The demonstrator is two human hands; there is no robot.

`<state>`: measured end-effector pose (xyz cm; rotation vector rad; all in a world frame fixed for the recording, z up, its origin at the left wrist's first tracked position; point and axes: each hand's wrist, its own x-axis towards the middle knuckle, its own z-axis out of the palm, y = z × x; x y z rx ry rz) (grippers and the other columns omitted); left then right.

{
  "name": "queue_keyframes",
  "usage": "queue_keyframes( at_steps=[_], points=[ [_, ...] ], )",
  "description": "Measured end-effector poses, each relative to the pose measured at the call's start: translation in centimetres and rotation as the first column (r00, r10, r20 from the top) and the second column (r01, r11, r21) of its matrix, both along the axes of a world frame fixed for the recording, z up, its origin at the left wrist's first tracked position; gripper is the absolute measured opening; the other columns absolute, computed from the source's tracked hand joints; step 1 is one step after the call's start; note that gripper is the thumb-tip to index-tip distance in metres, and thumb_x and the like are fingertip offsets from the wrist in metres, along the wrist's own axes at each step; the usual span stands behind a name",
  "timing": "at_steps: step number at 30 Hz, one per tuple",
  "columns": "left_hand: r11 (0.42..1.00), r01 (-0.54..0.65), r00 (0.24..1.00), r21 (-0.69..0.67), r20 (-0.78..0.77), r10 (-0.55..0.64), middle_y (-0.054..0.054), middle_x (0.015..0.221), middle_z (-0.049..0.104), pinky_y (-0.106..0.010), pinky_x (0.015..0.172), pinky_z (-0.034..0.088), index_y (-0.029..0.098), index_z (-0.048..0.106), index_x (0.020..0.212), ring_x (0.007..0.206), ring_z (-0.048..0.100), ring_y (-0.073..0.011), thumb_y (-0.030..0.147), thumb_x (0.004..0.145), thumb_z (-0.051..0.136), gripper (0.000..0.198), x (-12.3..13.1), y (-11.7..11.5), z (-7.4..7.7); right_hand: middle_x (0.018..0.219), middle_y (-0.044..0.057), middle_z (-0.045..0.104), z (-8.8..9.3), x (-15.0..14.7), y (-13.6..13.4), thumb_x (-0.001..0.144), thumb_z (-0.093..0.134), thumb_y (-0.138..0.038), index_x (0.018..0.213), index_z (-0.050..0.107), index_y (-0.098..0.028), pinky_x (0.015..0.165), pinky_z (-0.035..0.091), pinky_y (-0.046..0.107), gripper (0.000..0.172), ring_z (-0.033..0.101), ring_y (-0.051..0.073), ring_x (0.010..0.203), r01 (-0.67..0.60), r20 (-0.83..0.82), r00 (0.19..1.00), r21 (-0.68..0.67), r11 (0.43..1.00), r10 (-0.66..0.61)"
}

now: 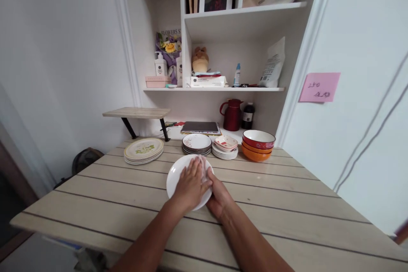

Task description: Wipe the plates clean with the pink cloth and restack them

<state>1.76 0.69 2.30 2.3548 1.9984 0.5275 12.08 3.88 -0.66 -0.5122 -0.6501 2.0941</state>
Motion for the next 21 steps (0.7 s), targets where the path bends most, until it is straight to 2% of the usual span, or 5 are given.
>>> queue_keyframes(
  at_steps=[3,6,11,16,21],
  points=[
    [0.991,0.134,0.991,0.031,-0.002,-0.134,-0.006,0.160,0.011,-0.049,0.117,0.019,0.014,0.013,0.152,0.147,0.005,-0.0242,0.055,0.094,0.022,0.072,0.9,-0.7,-1.1,0.117,0.004,0.069,-0.4,0.3,0.4,0.092,0.050,-0.045,0.117,0.063,-0.026,0.105,0.040,0.038,0.033,0.061,0.018,0.114,0.035,-0.034,0.999,-0.060,0.998,-0.037],
    [0.971,0.232,0.973,0.050,-0.013,-0.231,-0.005,0.160,0.010,-0.049,0.118,0.017,0.016,0.013,0.152,0.147,0.005,-0.0230,0.059,0.092,0.026,0.075,0.4,-2.2,-2.5,0.102,0.010,0.073,-0.1,0.4,0.3,0.090,0.051,-0.053,0.101,0.067,-0.017,0.102,0.043,0.042,0.041,0.066,0.024,0.106,-0.021,0.044,0.999,-0.194,0.981,0.031],
    [0.963,0.266,0.964,0.048,-0.035,-0.265,0.004,0.159,0.018,-0.050,0.119,0.017,0.028,0.018,0.151,0.147,0.011,-0.0214,0.059,0.091,0.032,0.069,-2.5,-5.6,-3.4,0.101,0.018,0.073,0.9,0.0,-0.1,0.093,0.043,-0.054,0.113,0.061,-0.006,0.101,0.044,0.043,0.055,0.066,0.026,0.104,-0.090,0.027,0.995,-0.184,0.979,0.097],
    [0.987,0.163,0.982,-0.008,-0.098,-0.163,0.002,0.157,0.023,-0.054,0.117,0.020,0.028,0.026,0.149,0.146,0.017,-0.0249,0.058,0.092,0.034,0.066,-5.2,-7.9,-2.5,0.109,0.019,0.071,1.1,-0.3,-0.3,0.091,0.048,-0.051,0.126,0.054,-0.006,0.100,0.046,0.042,0.057,0.068,0.026,0.101,-0.036,0.075,0.996,-0.136,0.990,0.046],
    [0.996,-0.068,0.984,0.053,-0.161,0.075,-0.011,0.156,0.021,-0.053,0.116,0.022,0.012,0.026,0.149,0.145,0.018,-0.0283,0.047,0.093,0.038,0.066,-5.5,-6.3,-2.2,0.113,0.018,0.069,1.6,-0.5,-0.6,0.091,0.051,-0.048,0.127,0.053,-0.005,0.100,0.046,0.041,0.056,0.068,0.026,0.101,-0.003,0.145,0.989,-0.118,0.993,0.021]
  ],
)
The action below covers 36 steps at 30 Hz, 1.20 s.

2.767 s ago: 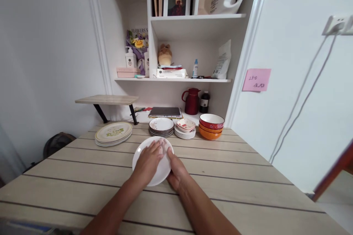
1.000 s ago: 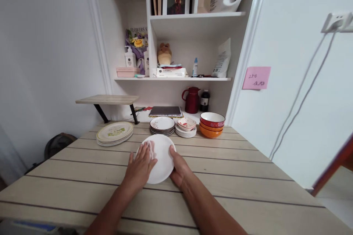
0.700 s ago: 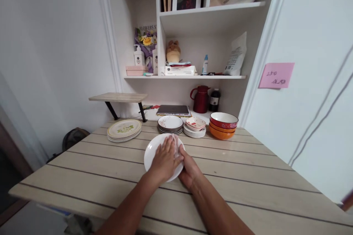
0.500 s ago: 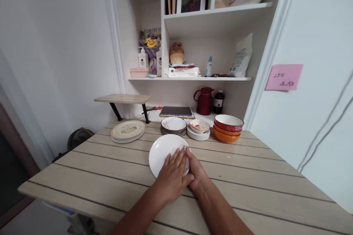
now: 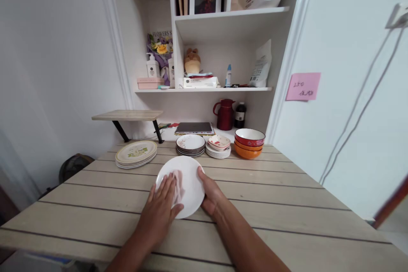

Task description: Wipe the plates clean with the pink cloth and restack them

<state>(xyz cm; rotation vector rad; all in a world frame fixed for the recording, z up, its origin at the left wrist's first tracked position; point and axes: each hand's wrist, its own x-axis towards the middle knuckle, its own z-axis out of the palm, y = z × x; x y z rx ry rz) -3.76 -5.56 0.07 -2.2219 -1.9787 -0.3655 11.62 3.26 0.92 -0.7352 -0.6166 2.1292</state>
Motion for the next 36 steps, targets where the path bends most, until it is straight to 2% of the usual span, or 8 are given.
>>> queue_keyframes(
  at_steps=[6,13,17,20,23,26,31,36],
  points=[
    [0.991,-0.133,0.988,0.028,0.077,0.130,-0.017,0.156,0.019,-0.052,0.115,0.022,0.005,0.025,0.148,0.145,0.017,-0.0276,0.047,0.095,0.031,0.068,1.5,4.1,0.6,0.116,0.017,0.068,0.3,-0.1,-0.3,0.094,0.046,-0.047,0.128,0.054,-0.008,0.099,0.047,0.040,0.052,0.068,0.024,0.102,0.027,-0.024,0.999,0.037,0.999,-0.026],
    [0.999,0.003,0.991,-0.036,0.136,0.002,-0.012,0.159,0.014,-0.051,0.115,0.019,0.011,0.019,0.151,0.147,0.008,-0.0259,0.051,0.094,0.029,0.070,4.0,6.4,1.6,0.119,0.012,0.068,-0.2,0.0,0.1,0.095,0.044,-0.047,0.127,0.055,-0.014,0.103,0.044,0.038,0.048,0.065,0.022,0.108,0.034,-0.121,0.992,0.038,0.999,-0.030],
    [0.982,0.186,0.979,-0.037,0.093,-0.182,-0.009,0.160,0.012,-0.047,0.117,0.017,0.014,0.016,0.152,0.147,0.006,-0.0243,0.051,0.092,0.035,0.073,5.8,5.5,1.8,0.109,0.005,0.072,-0.3,0.2,0.3,0.095,0.046,-0.044,0.120,0.060,-0.020,0.103,0.043,0.035,0.037,0.067,0.017,0.104,0.071,-0.236,0.970,0.013,0.997,-0.066],
    [0.966,0.251,0.966,-0.055,0.076,-0.247,-0.009,0.159,0.014,-0.047,0.118,0.017,0.013,0.016,0.151,0.147,0.008,-0.0242,0.051,0.091,0.039,0.075,6.1,4.2,1.7,0.097,0.010,0.074,-0.3,0.5,0.6,0.092,0.044,-0.055,0.112,0.062,-0.014,0.099,0.046,0.040,0.049,0.070,0.022,0.094,-0.018,-0.159,0.987,-0.060,0.998,0.008],
    [0.947,0.307,0.952,-0.097,0.048,-0.303,-0.006,0.159,0.019,-0.048,0.118,0.018,0.018,0.022,0.150,0.147,0.011,-0.0242,0.052,0.090,0.043,0.072,4.8,2.4,1.3,0.098,0.017,0.073,-0.1,0.7,0.7,0.093,0.036,-0.059,0.115,0.060,-0.007,0.098,0.046,0.044,0.061,0.070,0.026,0.095,-0.077,-0.121,0.990,-0.081,0.994,0.067],
    [0.937,0.332,0.943,-0.110,0.005,-0.334,-0.005,0.157,0.022,-0.050,0.117,0.019,0.022,0.026,0.149,0.146,0.016,-0.0256,0.057,0.089,0.041,0.071,2.6,0.3,0.8,0.103,0.018,0.072,0.1,0.5,0.6,0.095,0.037,-0.053,0.122,0.055,-0.003,0.099,0.046,0.040,0.059,0.069,0.024,0.097,-0.056,-0.141,0.988,-0.006,0.998,0.055],
    [0.979,0.197,0.978,-0.044,-0.066,-0.199,-0.009,0.155,0.026,-0.053,0.116,0.021,0.017,0.028,0.149,0.144,0.022,-0.0288,0.062,0.088,0.036,0.076,0.0,-1.3,0.1,0.104,0.018,0.072,0.1,0.2,0.4,0.093,0.049,-0.046,0.125,0.053,-0.004,0.097,0.048,0.040,0.054,0.070,0.025,0.093,-0.008,-0.068,0.998,0.031,0.999,0.010],
    [0.998,-0.030,0.998,0.057,-0.060,0.033,-0.013,0.155,0.025,-0.055,0.115,0.020,0.013,0.027,0.149,0.145,0.020,-0.0286,0.051,0.093,0.035,0.068,-0.4,1.0,0.5,0.109,0.018,0.071,0.0,0.2,0.2,0.091,0.051,-0.047,0.126,0.053,-0.006,0.096,0.049,0.041,0.054,0.070,0.025,0.096,0.004,-0.026,1.000,0.050,0.999,-0.002]
  ],
)
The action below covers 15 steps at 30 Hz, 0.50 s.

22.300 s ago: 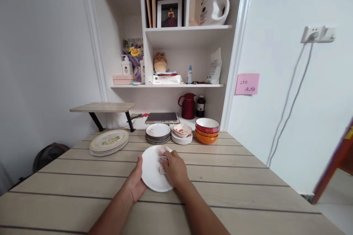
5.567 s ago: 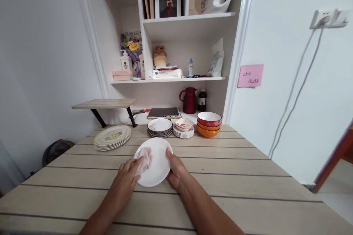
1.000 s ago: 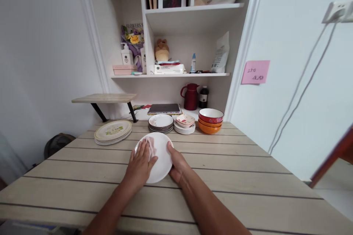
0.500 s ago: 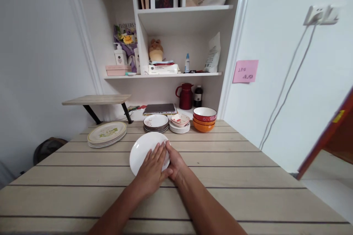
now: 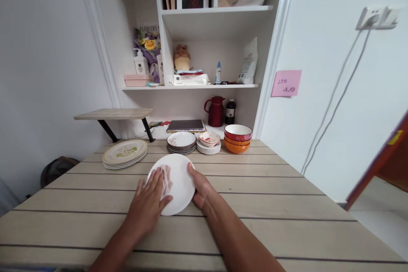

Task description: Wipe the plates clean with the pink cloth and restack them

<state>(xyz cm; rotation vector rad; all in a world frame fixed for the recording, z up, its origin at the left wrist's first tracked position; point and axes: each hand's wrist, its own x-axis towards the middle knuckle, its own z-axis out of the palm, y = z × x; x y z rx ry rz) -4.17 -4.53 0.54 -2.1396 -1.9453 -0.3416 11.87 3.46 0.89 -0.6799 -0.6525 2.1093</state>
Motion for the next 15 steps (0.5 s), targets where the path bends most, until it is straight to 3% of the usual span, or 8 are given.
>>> queue_keyframes(
  at_steps=[4,9,12,15],
  points=[
    [0.999,-0.047,0.998,0.004,0.051,0.046,-0.015,0.157,0.021,-0.052,0.115,0.022,0.011,0.026,0.149,0.145,0.016,-0.0278,0.047,0.094,0.035,0.067,0.6,2.8,0.9,0.111,0.018,0.070,0.0,0.0,-0.2,0.092,0.050,-0.048,0.126,0.055,-0.008,0.096,0.049,0.042,0.053,0.069,0.025,0.098,-0.028,0.013,1.000,0.052,0.998,0.028],
    [0.999,0.052,0.990,-0.015,0.133,-0.049,-0.015,0.159,0.013,-0.048,0.117,0.019,0.008,0.020,0.150,0.147,0.007,-0.0271,0.053,0.092,0.036,0.075,3.5,4.9,2.0,0.111,0.014,0.071,0.5,-0.1,-0.6,0.094,0.046,-0.048,0.127,0.056,-0.012,0.100,0.046,0.039,0.049,0.069,0.023,0.099,-0.029,-0.013,0.999,0.016,0.999,0.029],
    [0.983,0.183,0.975,-0.032,0.134,-0.177,-0.011,0.159,0.014,-0.045,0.118,0.019,0.012,0.018,0.151,0.147,0.008,-0.0256,0.054,0.090,0.042,0.078,5.8,4.1,1.7,0.105,0.008,0.073,0.5,0.1,-0.2,0.096,0.043,-0.046,0.121,0.058,-0.016,0.101,0.045,0.035,0.042,0.069,0.019,0.098,0.011,-0.119,0.993,-0.020,1.000,-0.013],
    [0.944,0.323,0.943,-0.060,0.108,-0.316,-0.010,0.158,0.019,-0.045,0.118,0.020,0.014,0.019,0.151,0.147,0.011,-0.0248,0.059,0.088,0.043,0.081,6.6,1.9,0.7,0.095,0.012,0.074,0.1,0.9,0.7,0.094,0.041,-0.053,0.115,0.060,-0.011,0.097,0.047,0.040,0.051,0.070,0.023,0.094,0.000,-0.100,0.995,-0.087,0.996,-0.008]
  ],
)
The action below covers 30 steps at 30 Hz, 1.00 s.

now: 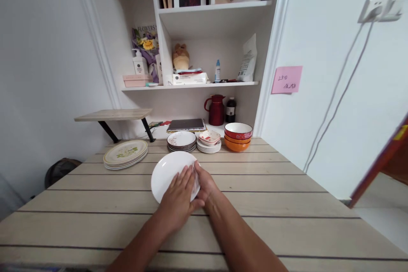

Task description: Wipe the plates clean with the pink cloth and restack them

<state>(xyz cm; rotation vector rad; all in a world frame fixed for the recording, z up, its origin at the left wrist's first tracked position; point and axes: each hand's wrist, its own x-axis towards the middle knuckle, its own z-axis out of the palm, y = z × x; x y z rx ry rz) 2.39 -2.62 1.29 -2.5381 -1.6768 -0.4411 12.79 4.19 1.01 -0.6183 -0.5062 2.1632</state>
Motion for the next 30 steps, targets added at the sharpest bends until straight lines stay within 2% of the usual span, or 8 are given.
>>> queue_keyframes(
  at_steps=[3,8,14,18,22,24,26,30],
  points=[
    [0.997,0.063,0.998,-0.051,-0.026,-0.065,-0.006,0.158,0.021,-0.047,0.117,0.021,0.019,0.022,0.151,0.146,0.015,-0.0237,0.061,0.089,0.035,0.075,-1.5,-2.3,-0.7,0.098,0.017,0.073,-0.3,1.1,0.9,0.093,0.045,-0.049,0.120,0.057,-0.006,0.095,0.049,0.043,0.051,0.070,0.026,0.094,0.058,0.024,0.998,0.036,0.998,-0.059],
    [0.979,-0.168,0.985,-0.119,-0.053,0.162,-0.007,0.157,0.022,-0.056,0.116,0.015,0.020,0.026,0.149,0.146,0.017,-0.0270,0.056,0.094,0.025,0.066,-5.2,-3.1,-0.4,0.101,0.018,0.073,-0.3,1.7,1.3,0.090,0.054,-0.044,0.124,0.055,-0.007,0.094,0.049,0.043,0.051,0.071,0.026,0.091,0.123,0.092,0.988,0.055,0.991,-0.128],
    [0.953,-0.294,0.955,-0.069,-0.048,0.292,-0.008,0.157,0.020,-0.056,0.116,0.012,0.020,0.026,0.149,0.146,0.017,-0.0236,0.049,0.096,0.025,0.061,-6.2,-0.9,-0.4,0.102,0.018,0.073,-0.1,1.1,0.8,0.090,0.055,-0.045,0.124,0.056,-0.008,0.095,0.050,0.044,0.051,0.071,0.026,0.091,0.106,0.175,0.977,0.103,0.989,-0.123],
    [0.926,-0.376,0.926,0.001,-0.011,0.376,-0.011,0.158,0.017,-0.056,0.115,0.012,0.013,0.026,0.149,0.146,0.014,-0.0250,0.049,0.095,0.026,0.064,-5.0,1.6,-0.3,0.103,0.018,0.073,0.1,0.7,0.3,0.091,0.053,-0.045,0.125,0.055,-0.008,0.094,0.050,0.043,0.050,0.071,0.026,0.091,0.105,0.190,0.974,0.115,0.988,-0.126],
    [0.914,-0.403,0.914,0.032,0.062,0.401,-0.018,0.157,0.015,-0.053,0.115,0.015,0.005,0.023,0.148,0.146,0.012,-0.0273,0.057,0.093,0.025,0.075,-3.2,4.2,0.1,0.105,0.017,0.072,0.2,0.5,0.0,0.092,0.051,-0.044,0.125,0.056,-0.009,0.093,0.051,0.042,0.048,0.071,0.025,0.091,0.108,0.223,0.966,0.114,0.988,-0.131],
    [0.930,-0.365,0.929,0.033,0.083,0.362,-0.018,0.157,0.015,-0.050,0.116,0.016,0.004,0.023,0.148,0.146,0.012,-0.0276,0.057,0.093,0.028,0.076,-2.2,4.9,0.4,0.105,0.016,0.073,0.2,0.5,0.1,0.093,0.049,-0.043,0.125,0.056,-0.010,0.094,0.050,0.041,0.046,0.071,0.024,0.092,0.111,0.215,0.967,0.114,0.987,-0.134],
    [0.963,-0.267,0.961,0.038,0.086,0.263,-0.016,0.158,0.017,-0.047,0.117,0.017,0.008,0.022,0.149,0.147,0.011,-0.0266,0.055,0.092,0.033,0.075,-1.2,4.8,0.4,0.105,0.014,0.073,0.0,0.5,0.3,0.094,0.047,-0.042,0.124,0.057,-0.011,0.096,0.049,0.039,0.044,0.071,0.023,0.094,0.114,0.170,0.976,0.122,0.986,-0.134],
    [0.999,-0.011,0.997,0.034,0.072,0.009,-0.009,0.159,0.020,-0.047,0.117,0.019,0.017,0.018,0.151,0.147,0.010,-0.0253,0.055,0.091,0.038,0.074,0.1,2.4,-0.8,0.100,0.013,0.074,-0.3,0.7,0.7,0.093,0.047,-0.048,0.117,0.061,-0.011,0.093,0.051,0.038,0.046,0.071,0.022,0.092,0.110,0.138,0.983,0.061,0.992,-0.118]
  ],
)
